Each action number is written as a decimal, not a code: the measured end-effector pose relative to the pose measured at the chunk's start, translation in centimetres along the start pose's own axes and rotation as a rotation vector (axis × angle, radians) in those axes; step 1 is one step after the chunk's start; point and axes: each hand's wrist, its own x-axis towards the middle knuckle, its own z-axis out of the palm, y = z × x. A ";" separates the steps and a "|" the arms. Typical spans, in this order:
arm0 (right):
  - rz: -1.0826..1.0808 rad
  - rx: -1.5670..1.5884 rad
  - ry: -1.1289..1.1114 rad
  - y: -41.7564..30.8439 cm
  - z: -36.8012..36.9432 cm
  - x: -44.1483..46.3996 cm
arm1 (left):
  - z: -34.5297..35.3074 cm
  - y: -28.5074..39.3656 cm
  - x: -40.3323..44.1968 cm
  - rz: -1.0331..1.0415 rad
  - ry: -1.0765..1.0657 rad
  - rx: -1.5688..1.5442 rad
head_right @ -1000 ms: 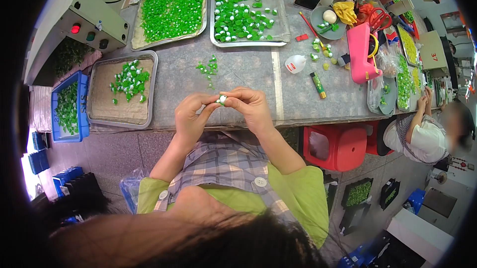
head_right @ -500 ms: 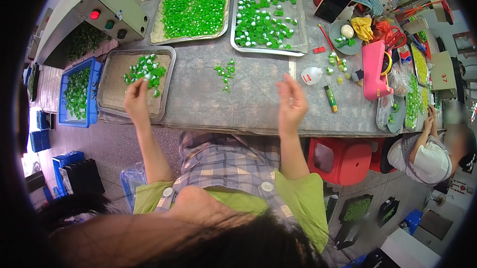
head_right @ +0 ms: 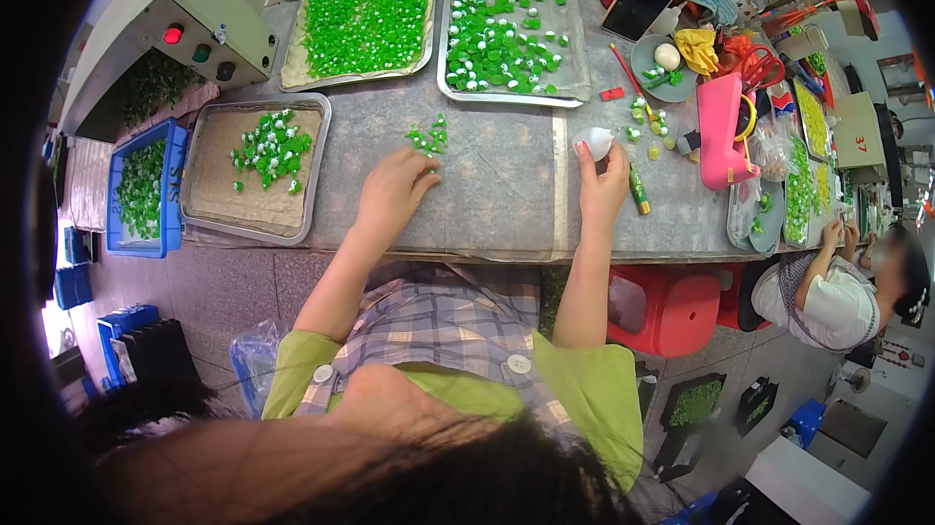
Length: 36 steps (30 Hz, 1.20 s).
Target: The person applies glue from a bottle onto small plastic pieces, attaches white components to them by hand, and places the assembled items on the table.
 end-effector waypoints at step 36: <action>-0.034 0.905 -0.083 -9.9 0.6 -6.6 | -1.6 1.8 -2.4 -0.644 -0.083 -1.737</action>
